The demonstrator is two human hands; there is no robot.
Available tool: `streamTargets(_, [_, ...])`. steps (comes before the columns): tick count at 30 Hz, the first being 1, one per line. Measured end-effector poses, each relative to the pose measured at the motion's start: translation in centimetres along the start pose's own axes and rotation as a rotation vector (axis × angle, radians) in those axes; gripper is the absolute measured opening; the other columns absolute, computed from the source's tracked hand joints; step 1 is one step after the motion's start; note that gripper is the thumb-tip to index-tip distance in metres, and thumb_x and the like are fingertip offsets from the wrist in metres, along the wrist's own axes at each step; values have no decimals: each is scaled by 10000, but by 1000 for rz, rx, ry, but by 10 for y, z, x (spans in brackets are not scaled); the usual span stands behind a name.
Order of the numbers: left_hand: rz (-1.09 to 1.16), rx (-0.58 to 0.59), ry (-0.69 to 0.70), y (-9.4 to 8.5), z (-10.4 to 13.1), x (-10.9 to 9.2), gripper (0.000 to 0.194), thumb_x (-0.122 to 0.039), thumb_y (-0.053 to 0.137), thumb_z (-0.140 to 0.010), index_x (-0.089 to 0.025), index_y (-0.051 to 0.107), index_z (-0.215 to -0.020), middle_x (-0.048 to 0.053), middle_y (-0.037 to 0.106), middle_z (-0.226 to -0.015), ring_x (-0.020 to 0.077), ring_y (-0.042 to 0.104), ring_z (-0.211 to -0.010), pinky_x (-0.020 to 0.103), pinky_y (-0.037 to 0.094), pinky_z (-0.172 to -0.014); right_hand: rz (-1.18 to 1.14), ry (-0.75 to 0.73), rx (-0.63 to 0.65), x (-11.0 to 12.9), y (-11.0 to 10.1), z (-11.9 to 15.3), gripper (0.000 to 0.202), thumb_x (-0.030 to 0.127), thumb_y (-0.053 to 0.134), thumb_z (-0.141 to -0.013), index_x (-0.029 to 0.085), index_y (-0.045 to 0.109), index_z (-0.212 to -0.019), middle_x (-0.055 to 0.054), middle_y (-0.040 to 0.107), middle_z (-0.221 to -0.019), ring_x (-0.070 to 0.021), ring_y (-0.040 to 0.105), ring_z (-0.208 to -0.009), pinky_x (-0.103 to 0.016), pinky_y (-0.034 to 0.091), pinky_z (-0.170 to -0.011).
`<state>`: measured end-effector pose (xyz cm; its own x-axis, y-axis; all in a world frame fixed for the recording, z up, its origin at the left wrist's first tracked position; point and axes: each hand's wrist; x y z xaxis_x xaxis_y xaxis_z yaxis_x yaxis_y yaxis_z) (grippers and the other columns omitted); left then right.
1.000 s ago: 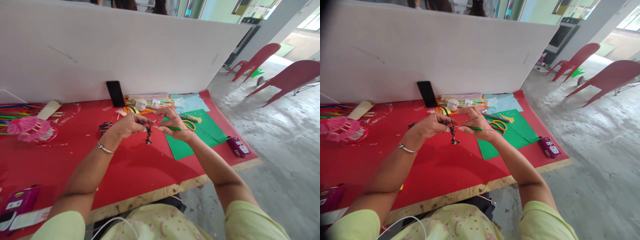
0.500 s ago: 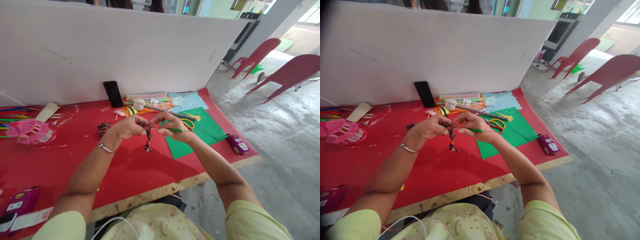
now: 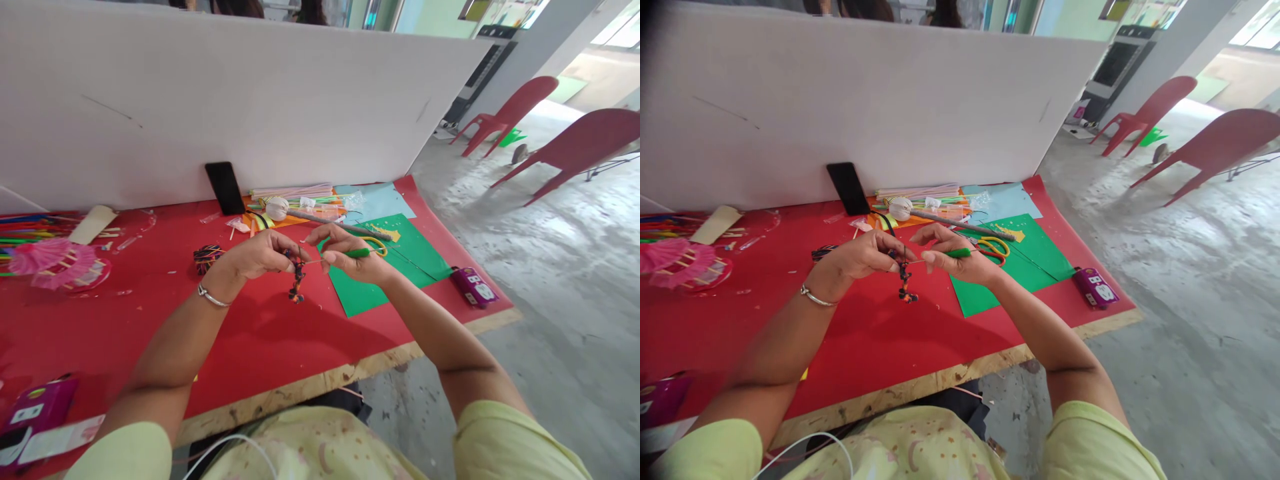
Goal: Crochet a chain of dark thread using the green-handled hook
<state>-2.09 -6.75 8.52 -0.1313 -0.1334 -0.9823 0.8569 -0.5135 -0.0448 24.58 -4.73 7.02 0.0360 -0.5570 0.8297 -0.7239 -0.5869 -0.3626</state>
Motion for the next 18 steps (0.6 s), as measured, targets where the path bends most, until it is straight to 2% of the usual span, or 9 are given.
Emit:
streamTargets(1, [-34,-48,57,4,0,0,308,-213,851,-593,-162,921,-889,32,696,-680,112,488,-595,261,361,-562,-117,100,-62,-5,10,0,525,678,683,-1054,212,787,-837,-95,750,-1208,-219,706,-1095,-418,595,-1072])
streamTargets(3, [-125,-206,206,15,-2,4,304,-225,842,-665,-164,926,-951,13,683,-695,122,527,-641,264,426,-619,-442,321,-241,-17,34,-1,573,796,676,-989,233,738,-898,-20,719,-932,-170,648,-843,-352,607,-909])
streamTargets(5, [-240,-420,308,28,-6,10,392,-185,788,-734,-160,923,-1101,32,749,-805,146,596,-718,277,492,-688,-758,519,-394,-27,60,-6,664,883,682,-912,245,598,-747,8,623,-739,-174,601,-751,-298,558,-716])
streamTargets(7, [-389,-626,368,40,-10,18,467,-145,738,-797,-150,898,-1236,54,785,-874,171,647,-770,299,532,-750,-957,630,-547,-30,81,-14,693,862,704,-910,245,491,-679,0,658,-754,-173,611,-745,-282,530,-668])
streamTargets(10, [-504,-799,442,53,-16,26,490,-122,733,-849,-169,869,-1317,102,833,-1063,216,724,-965,340,575,-954,-1139,647,-753,-21,100,-30,605,758,666,-1008,246,517,-722,10,720,-804,-169,638,-749,-276,520,-670])
streamTargets(12, [-435,-859,424,56,-19,25,455,-148,751,-848,-192,873,-1284,86,832,-1066,209,719,-975,324,578,-937,-1237,636,-813,-13,108,-41,583,737,577,-1065,251,521,-746,10,729,-802,-177,643,-732,-285,506,-648])
streamTargets(14, [-235,-858,358,54,-22,21,423,-189,770,-812,-199,878,-1221,45,809,-968,169,671,-825,283,555,-768,-1262,588,-832,-10,114,-48,599,761,523,-1075,255,502,-755,5,744,-831,-179,642,-725,-296,520,-660])
streamTargets(16, [24,-785,302,47,-21,15,428,-207,780,-739,-180,877,-1155,1,745,-827,115,554,-638,252,449,-596,-1184,515,-827,-12,116,-51,617,812,531,-1042,259,506,-770,11,704,-801,-172,633,-717,-290,535,-674])
streamTargets(18, [213,-657,258,38,-17,10,442,-195,797,-652,-156,876,-1085,-39,647,-686,73,422,-517,246,326,-512,-1018,445,-797,-20,112,-46,604,848,562,-1004,266,582,-842,25,634,-756,-168,650,-752,-274,551,-702])
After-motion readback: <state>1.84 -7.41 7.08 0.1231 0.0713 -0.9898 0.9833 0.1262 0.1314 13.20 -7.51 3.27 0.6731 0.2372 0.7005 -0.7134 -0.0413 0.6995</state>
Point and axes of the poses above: each hand's wrist, its own z-axis away from the middle knuckle, its own y-axis out of the palm, x = y × z
